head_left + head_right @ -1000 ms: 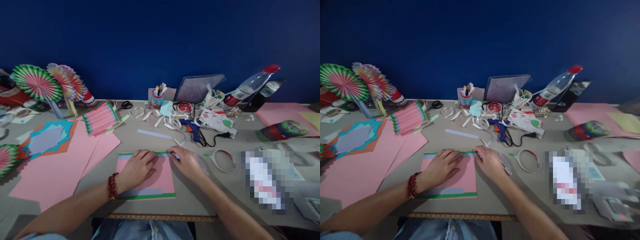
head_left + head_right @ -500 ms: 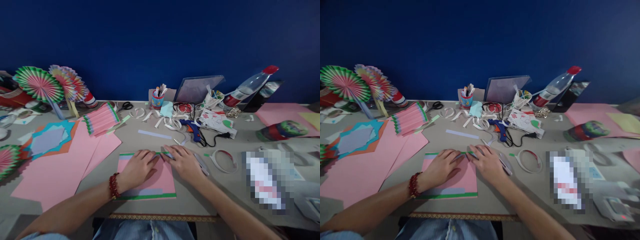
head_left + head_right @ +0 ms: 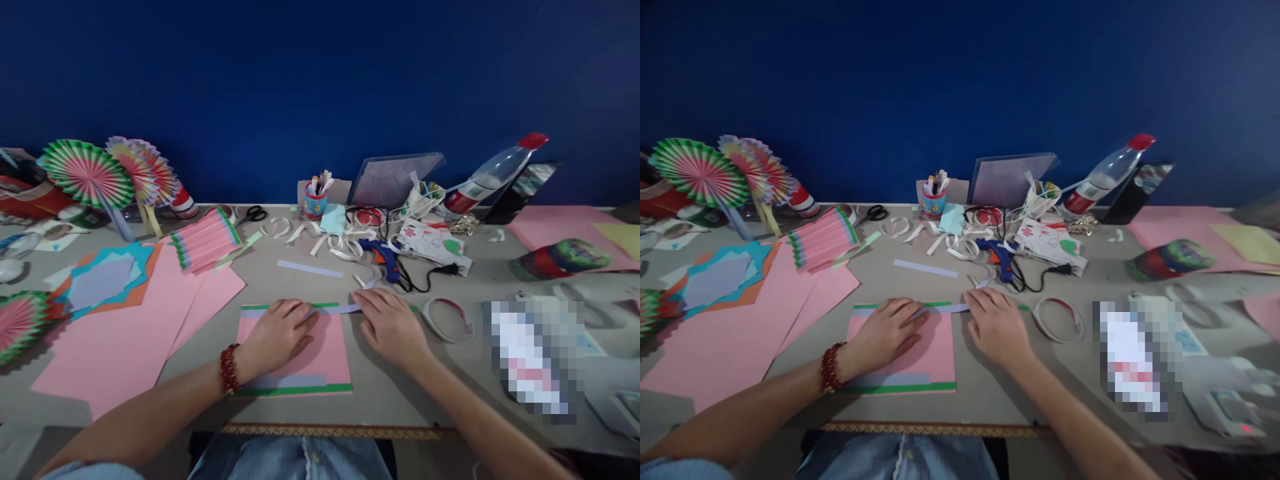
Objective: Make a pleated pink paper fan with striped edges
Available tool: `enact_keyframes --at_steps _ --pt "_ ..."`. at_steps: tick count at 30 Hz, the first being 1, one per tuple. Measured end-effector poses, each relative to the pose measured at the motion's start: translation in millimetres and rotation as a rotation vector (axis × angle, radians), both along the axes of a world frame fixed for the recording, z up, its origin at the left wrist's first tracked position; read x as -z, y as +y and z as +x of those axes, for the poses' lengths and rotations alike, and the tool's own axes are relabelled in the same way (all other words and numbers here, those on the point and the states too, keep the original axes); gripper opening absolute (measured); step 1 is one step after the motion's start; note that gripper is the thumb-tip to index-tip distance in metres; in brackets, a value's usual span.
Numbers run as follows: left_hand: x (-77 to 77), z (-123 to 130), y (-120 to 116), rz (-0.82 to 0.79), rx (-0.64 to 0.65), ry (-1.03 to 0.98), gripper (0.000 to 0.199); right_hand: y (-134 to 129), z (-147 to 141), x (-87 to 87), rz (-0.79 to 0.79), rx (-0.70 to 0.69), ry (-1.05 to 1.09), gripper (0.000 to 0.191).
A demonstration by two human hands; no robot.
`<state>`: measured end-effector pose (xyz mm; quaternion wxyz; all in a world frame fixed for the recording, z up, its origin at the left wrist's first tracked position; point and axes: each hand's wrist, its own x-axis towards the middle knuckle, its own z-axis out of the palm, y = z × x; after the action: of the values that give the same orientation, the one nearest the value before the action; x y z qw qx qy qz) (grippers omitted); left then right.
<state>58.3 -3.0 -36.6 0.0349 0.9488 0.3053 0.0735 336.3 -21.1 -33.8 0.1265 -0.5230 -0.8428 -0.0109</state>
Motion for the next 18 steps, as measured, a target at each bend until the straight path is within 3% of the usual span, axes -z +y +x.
enact_keyframes --at_steps 11,18 --pt "-17.3 3.3 -2.9 -0.031 -0.007 0.012 0.038 9.7 2.3 -16.6 -0.176 -0.009 0.164 0.032" --pt "-18.7 32.2 12.7 0.004 0.109 0.031 0.041 14.4 -7.8 -10.9 -0.257 0.093 0.257 0.019"
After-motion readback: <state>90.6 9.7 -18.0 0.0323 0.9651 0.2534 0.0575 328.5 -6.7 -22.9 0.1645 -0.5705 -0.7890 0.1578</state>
